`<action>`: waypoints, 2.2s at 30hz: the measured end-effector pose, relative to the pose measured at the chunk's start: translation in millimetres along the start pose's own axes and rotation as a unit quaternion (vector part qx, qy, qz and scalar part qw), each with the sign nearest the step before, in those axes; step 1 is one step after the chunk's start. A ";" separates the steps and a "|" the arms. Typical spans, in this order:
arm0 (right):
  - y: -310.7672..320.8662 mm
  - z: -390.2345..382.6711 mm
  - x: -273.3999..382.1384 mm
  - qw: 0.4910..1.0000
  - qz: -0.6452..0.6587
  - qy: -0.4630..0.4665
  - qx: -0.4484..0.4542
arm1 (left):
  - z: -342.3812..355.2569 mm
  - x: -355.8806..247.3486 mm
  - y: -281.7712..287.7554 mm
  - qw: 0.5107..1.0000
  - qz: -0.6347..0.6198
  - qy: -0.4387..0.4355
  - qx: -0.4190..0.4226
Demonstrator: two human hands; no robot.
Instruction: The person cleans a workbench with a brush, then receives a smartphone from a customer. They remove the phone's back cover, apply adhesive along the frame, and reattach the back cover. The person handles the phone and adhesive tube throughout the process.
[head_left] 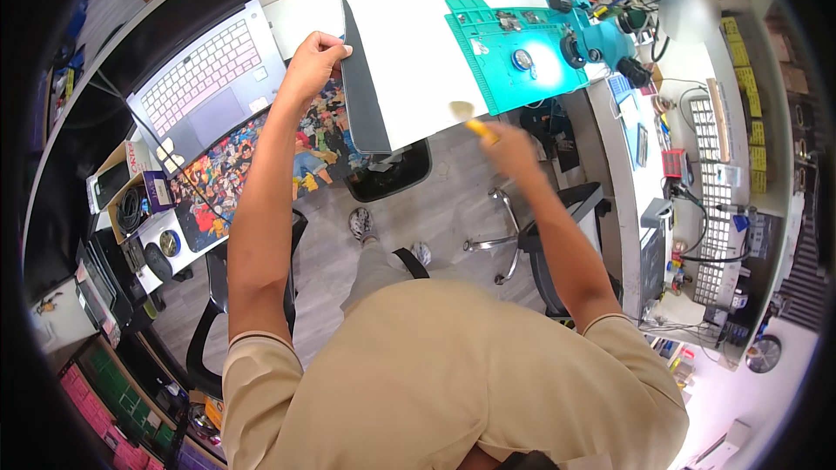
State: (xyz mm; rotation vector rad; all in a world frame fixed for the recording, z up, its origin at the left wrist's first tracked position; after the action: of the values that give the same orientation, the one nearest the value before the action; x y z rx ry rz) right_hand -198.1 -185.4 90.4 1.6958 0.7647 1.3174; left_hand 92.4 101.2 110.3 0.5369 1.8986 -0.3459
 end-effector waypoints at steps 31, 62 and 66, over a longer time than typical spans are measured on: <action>-84.7 -612.8 -123.1 0.799 0.253 -0.536 -0.104 | -286.6 367.1 -308.8 0.811 0.397 0.238 0.359; -105.2 -1324.3 -59.0 0.042 0.053 -0.705 -0.706 | -677.5 402.1 -923.4 0.487 0.484 0.107 0.719; -130.5 -1353.8 -57.3 0.021 0.055 -0.712 -0.699 | -762.7 371.5 -1000.0 0.472 0.442 0.049 0.761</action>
State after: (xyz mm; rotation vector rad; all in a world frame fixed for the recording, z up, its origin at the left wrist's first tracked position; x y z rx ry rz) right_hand -1515.4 157.9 83.4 0.2539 -1.5686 -0.5283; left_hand -1148.9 -316.1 42.4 2.5804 0.5677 -1.2563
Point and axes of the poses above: each hand's wrist, its own z-axis towards the middle knuckle, its own y-axis out of the back of the hand, x = y × z, the point moved 2 cm from there along z, towards the middle knuckle, and after that the axes turned 8 degrees about y, right-handed, at the moved point
